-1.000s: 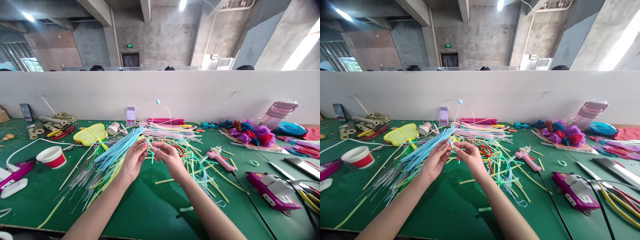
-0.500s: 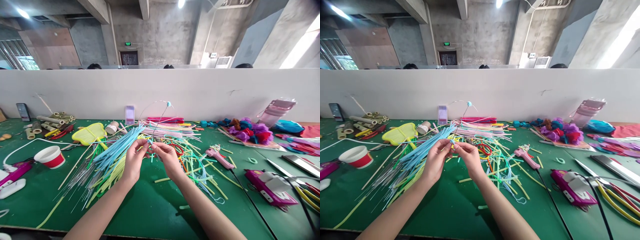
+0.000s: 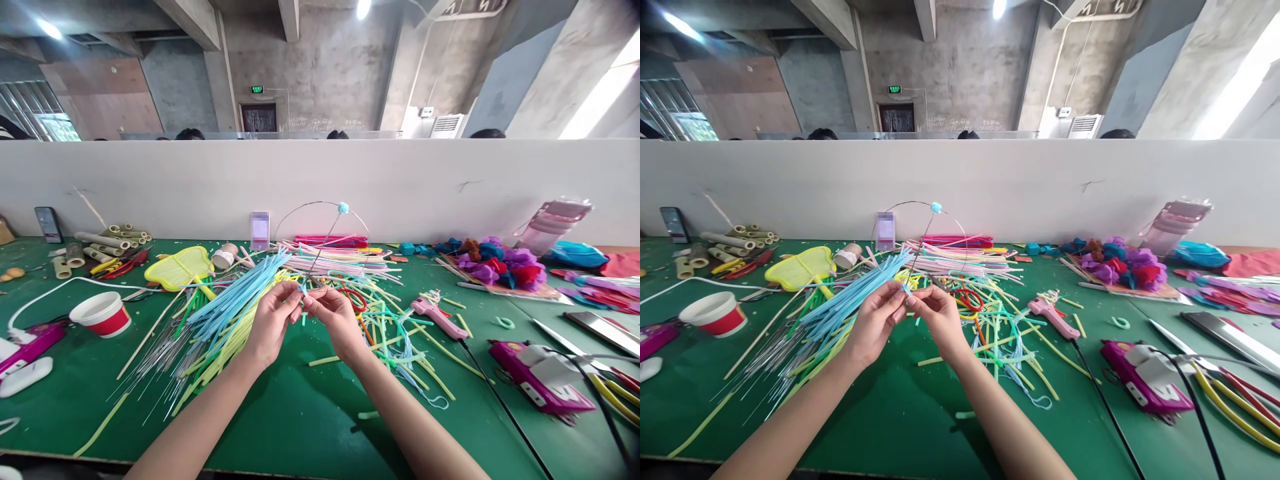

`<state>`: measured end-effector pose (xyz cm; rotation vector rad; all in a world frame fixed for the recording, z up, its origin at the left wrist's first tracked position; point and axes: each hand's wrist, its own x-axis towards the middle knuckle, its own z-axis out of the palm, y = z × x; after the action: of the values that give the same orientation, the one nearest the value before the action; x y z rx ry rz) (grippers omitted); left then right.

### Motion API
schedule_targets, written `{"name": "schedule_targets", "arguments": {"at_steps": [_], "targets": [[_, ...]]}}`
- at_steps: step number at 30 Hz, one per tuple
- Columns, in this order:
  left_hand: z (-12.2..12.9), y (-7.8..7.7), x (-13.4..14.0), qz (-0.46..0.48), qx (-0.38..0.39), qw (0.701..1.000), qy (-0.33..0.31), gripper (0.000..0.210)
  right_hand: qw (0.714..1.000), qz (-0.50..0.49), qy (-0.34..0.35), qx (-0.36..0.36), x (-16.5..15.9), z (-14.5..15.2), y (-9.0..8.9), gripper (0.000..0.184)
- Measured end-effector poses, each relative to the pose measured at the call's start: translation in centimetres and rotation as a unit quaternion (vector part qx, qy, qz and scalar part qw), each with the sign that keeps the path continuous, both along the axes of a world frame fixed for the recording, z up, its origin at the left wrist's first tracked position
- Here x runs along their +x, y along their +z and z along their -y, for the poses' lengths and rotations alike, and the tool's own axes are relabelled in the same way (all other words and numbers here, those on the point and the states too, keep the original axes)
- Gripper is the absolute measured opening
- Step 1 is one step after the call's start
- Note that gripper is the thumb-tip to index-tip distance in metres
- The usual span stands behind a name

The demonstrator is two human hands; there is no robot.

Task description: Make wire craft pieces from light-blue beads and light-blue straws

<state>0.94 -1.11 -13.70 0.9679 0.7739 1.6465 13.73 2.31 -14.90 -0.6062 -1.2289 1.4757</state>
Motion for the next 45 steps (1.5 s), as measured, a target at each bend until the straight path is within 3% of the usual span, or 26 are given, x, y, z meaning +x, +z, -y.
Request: {"name": "schedule_targets", "arguments": {"at_steps": [7,13,20,27,31,35,40,45], "targets": [[0.2,-0.7,0.0,-0.058,0.034,0.996,0.061,0.023,1.0,0.008,0.021,0.012,0.1,0.3,0.4,0.029],[0.4,-0.2,0.4,-0.027,0.024,0.996,0.077,0.026,0.999,0.011,0.026,0.044,-0.1,0.7,0.4,0.03],[0.4,-0.1,0.0,-0.01,-0.006,0.999,0.045,0.029,0.997,0.015,0.004,0.078,-0.7,0.9,0.5,0.031],[0.1,-0.4,-0.3,0.011,-0.037,0.999,-0.003,0.026,0.992,0.051,-0.024,0.117,-0.6,0.4,-0.6,0.027],[-0.3,-0.6,-0.6,0.085,-0.078,0.991,-0.061,0.03,0.978,0.116,-0.061,0.165,-0.1,0.5,-0.7,0.021],[-0.4,-0.8,-0.8,0.15,-0.117,0.975,-0.118,0.033,0.981,0.093,-0.038,0.165,0.1,0.7,-0.4,0.021],[-0.1,-0.8,-1.1,0.163,-0.105,0.964,-0.183,0.027,0.978,0.086,-0.05,0.182,0.4,0.6,0.2,0.02],[-0.2,-0.9,-1.8,0.143,-0.127,0.961,-0.201,0.03,0.967,0.097,-0.072,0.222,0.9,0.1,0.2,0.018]]}}
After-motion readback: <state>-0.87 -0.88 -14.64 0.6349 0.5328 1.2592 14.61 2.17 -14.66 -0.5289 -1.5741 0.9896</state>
